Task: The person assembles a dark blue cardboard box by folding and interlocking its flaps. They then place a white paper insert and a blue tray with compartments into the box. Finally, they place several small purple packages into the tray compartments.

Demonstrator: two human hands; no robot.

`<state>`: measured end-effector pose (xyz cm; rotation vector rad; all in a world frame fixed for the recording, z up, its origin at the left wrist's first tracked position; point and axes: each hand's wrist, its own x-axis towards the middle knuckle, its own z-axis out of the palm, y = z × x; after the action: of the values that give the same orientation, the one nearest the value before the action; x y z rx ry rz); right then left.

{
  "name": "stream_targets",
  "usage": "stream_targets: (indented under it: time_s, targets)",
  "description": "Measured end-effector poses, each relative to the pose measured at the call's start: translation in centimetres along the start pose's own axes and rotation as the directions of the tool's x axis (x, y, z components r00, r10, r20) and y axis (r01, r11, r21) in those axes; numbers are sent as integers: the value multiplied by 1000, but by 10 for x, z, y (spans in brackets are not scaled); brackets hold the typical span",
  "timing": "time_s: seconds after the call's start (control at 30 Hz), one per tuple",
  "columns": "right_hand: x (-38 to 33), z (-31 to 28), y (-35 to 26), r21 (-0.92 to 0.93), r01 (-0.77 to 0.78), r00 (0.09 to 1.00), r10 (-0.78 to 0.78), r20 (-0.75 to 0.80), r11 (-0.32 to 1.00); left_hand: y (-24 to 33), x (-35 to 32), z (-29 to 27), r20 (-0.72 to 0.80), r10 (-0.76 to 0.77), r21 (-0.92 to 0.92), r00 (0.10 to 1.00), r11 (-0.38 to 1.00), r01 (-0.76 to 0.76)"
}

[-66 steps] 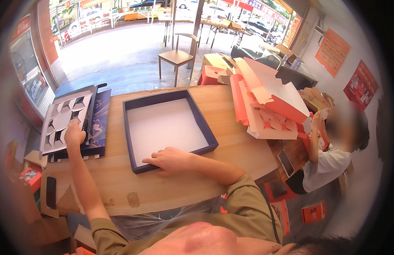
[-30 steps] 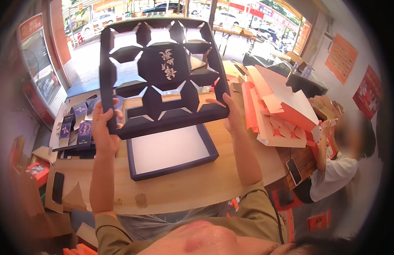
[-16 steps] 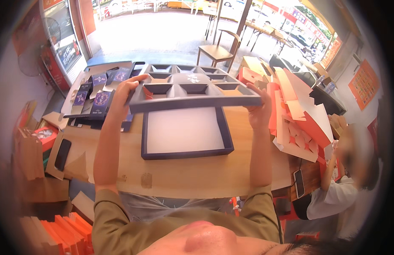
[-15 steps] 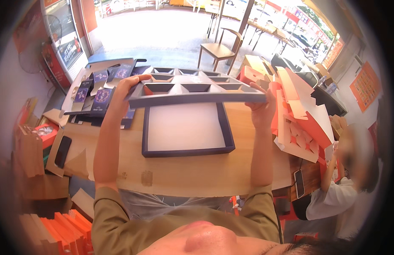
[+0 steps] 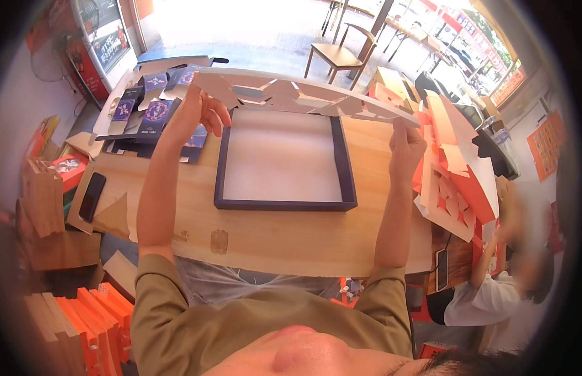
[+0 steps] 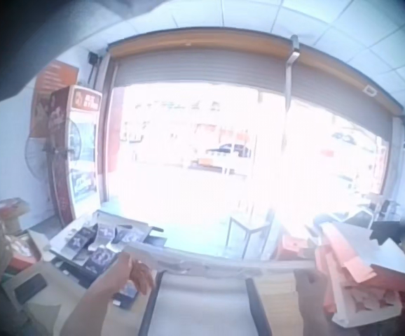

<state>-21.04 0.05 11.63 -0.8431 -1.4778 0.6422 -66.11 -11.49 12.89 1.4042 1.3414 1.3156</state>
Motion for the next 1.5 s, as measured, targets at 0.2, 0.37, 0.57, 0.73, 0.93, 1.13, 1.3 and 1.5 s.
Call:
stream_targets:
  time_s: [0.2,0.37,0.57,0.73,0.93,1.13,1.3,1.5]
  targets:
    - [-3,23,-8,-235,373,905,-408,-122,897,-10,3,-4,-147,208,386,967,912,-137]
    - [-8,11,6,0,274,961,-274,28,962,-20,7,3,-204,442,443,873,837,-320]
    - [-18,25,-10,-2,334,940,-333,75,943,-12,3,11,-235,407,99,882,913,-395]
    - [-6,24,22,110,230,934,-251,254,967,-26,16,0,-145,409,137,901,910,-391]
    - [11,-5,67,-218,2,709,152,688,976,-18,14,1,189,-56,340,980,940,-11]
    - [-2,-6,38,-376,143,553,241,797,916,-30,13,-1,407,-335,705,850,707,-60]
    - [4,-5,39,-581,37,531,476,701,813,-50,19,2,211,-225,808,951,588,-40]
    - [-2,-5,36,-524,59,584,396,709,850,-73,30,16,148,-111,824,983,563,-61]
